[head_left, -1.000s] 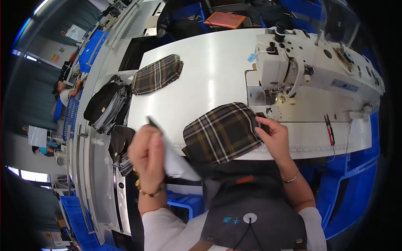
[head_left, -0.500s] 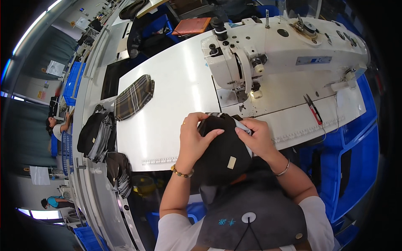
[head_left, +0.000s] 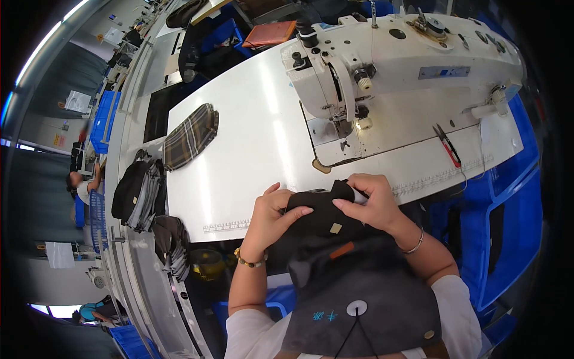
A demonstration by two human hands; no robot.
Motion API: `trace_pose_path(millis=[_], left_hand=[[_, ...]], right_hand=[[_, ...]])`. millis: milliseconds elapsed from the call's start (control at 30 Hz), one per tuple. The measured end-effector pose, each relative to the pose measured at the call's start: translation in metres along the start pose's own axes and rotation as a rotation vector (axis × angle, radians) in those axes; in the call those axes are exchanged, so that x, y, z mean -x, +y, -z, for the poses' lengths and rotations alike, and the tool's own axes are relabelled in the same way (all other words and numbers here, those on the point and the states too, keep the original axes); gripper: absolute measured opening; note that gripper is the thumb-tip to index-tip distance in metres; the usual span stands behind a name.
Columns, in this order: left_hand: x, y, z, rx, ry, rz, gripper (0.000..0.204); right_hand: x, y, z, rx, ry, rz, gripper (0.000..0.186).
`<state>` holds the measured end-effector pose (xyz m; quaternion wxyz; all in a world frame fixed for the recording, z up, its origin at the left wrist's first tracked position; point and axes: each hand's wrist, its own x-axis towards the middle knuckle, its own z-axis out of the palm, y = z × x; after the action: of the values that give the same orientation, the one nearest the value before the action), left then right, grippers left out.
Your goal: Using an industrial sewing machine to sew fabric pieces together to assemble a plaid pouch.
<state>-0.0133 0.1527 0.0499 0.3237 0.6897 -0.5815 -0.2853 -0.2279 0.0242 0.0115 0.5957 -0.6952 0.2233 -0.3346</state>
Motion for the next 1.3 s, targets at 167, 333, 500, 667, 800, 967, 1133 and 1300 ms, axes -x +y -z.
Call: trace_pose_path(millis=[167,333,500,667,800,967,1133,1300], left_hand=[[0.018,0.041,0.008,-0.358,0.049,-0.090,0.023],[0.022,0.030,-0.005,0.017,0.160,-0.026,0.019],[0.051,0.029,-0.001,0.065,0.087,0.125,0.021],[0.050,0.070,0.040,0.073,0.223,-0.062,0.028],[-0.019,0.045,0.051,-0.104,0.070,0.071,0.030],[-0.073,-0.013,0.029,0.239,-0.288,0.220,0.019],[-0.114,0.006,0.000,0.285,-0.406,0.172,0.021],[-0.121,-0.001,-0.008,0.307,-0.283,0.206,0.018]], right_hand=[[-0.002,-0.028,0.019,0.075,-0.036,0.034,0.016],[0.005,-0.046,0.030,0.128,-0.093,0.155,0.013],[0.013,-0.045,0.036,0.170,-0.157,0.140,0.017],[0.013,-0.052,0.035,0.036,-0.225,0.230,0.019],[-0.024,-0.024,0.037,0.165,-0.144,0.226,0.022],[-0.053,0.012,0.046,0.223,-0.223,0.132,0.022],[-0.087,0.018,0.064,0.261,-0.406,-0.059,0.022],[-0.105,0.008,0.070,0.211,-0.431,-0.247,0.024]])
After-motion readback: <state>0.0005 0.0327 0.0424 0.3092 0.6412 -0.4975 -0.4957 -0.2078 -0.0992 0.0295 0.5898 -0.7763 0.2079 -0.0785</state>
